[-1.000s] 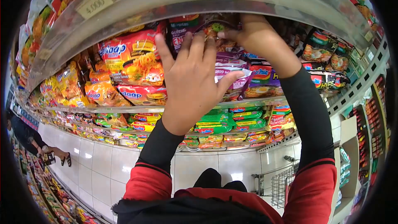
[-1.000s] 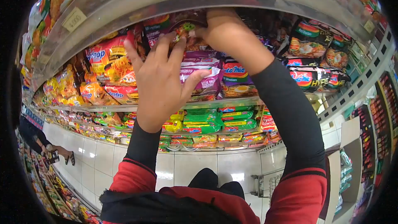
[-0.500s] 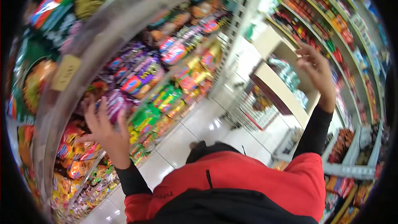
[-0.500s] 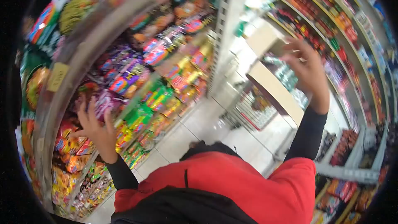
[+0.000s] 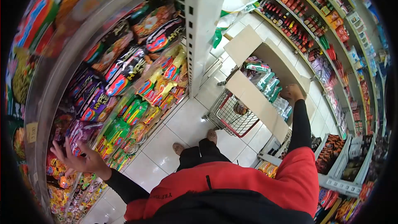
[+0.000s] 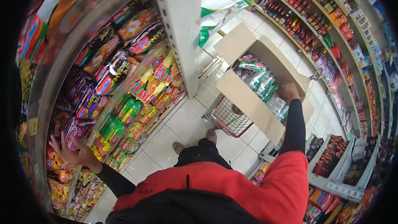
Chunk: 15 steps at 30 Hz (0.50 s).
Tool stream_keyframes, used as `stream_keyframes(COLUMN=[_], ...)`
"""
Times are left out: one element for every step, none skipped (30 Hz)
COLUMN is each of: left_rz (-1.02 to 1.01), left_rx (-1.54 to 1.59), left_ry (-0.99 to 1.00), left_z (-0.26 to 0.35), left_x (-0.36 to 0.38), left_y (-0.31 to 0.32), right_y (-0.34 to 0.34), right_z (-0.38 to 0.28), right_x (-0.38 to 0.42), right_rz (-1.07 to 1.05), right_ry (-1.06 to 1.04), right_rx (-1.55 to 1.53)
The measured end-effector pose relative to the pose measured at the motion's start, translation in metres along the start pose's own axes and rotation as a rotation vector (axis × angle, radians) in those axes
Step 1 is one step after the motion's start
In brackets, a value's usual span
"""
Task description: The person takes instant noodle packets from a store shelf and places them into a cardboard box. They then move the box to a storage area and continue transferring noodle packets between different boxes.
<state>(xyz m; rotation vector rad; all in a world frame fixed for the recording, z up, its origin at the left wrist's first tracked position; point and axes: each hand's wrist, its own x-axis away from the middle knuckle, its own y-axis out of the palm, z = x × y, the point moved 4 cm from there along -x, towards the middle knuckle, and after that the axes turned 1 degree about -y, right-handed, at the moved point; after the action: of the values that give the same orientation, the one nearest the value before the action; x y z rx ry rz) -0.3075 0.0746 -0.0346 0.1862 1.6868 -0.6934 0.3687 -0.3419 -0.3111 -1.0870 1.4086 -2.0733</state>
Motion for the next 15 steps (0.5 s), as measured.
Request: stream_keyframes(left_rz=[0.012, 0.023, 0.019, 0.026, 0.034, 0.033, 0.057, 0.08, 0.094, 0.093, 0.091, 0.091, 0.095, 0.083, 0.07], left_rx=[-0.018, -0.037, -0.045, -0.064, -0.083, -0.094, -0.055, -0.015, 0.04, 0.037, 0.033, 0.028, 0.027, 0.03, 0.031], left_ry=[0.008, 0.014, 0.018, 0.001, -0.015, -0.009, -0.002, 0.005, 0.002, 0.009, 0.034, 0.056, 0.056, 0.044, 0.032], left_z=[0.007, 0.014, 0.022, 0.029, 0.036, 0.046, 0.055, 0.063, 0.074, 0.08, 0.086, 0.091, 0.096, 0.099, 0.102], left_x=[-0.002, -0.004, -0.004, -0.005, -0.007, -0.01, -0.013, -0.017, -0.023, -0.026, -0.028, -0.03, -0.031, -0.031, -0.03], left_y=[-0.003, -0.006, -0.008, -0.01, -0.01, -0.01, -0.012, -0.014, -0.014, -0.016, -0.017, -0.018, -0.019, -0.018, -0.018], right_y=[-0.008, -0.001, 0.012, 0.042, 0.09, 0.133, 0.142, 0.153, 0.162, 0.16, 0.152, 0.133, 0.105, 0.092, 0.121], right_z=[-0.022, -0.032, -0.023, -0.018, -0.004, 0.009, 0.009, 0.005, 0.0, -0.006, -0.008, -0.012, -0.02, -0.021, -0.011], right_x=[-0.002, -0.011, -0.024, -0.033, -0.062, -0.086, -0.085, -0.079, -0.072, -0.067, -0.066, -0.059, -0.049, -0.042, -0.056], right_rz=[0.02, 0.017, 0.071, 0.112, 0.148, 0.182, 0.171, 0.12, 0.066, 0.012, 0.01, 0.025, 0.042, 0.059, 0.082], right_ry=[-0.161, -0.171, 0.243, 0.671, 0.589, 0.508, 0.501, 0.508, 0.516, 0.521, 0.518, 0.621, 0.717, 0.809, 0.725], right_rx=[0.209, 0.205, -0.693, -1.585, -1.548, -1.512, -1.519, -1.729, -1.938, -2.147, -2.151, -2.003, -1.851, -1.696, -1.695])
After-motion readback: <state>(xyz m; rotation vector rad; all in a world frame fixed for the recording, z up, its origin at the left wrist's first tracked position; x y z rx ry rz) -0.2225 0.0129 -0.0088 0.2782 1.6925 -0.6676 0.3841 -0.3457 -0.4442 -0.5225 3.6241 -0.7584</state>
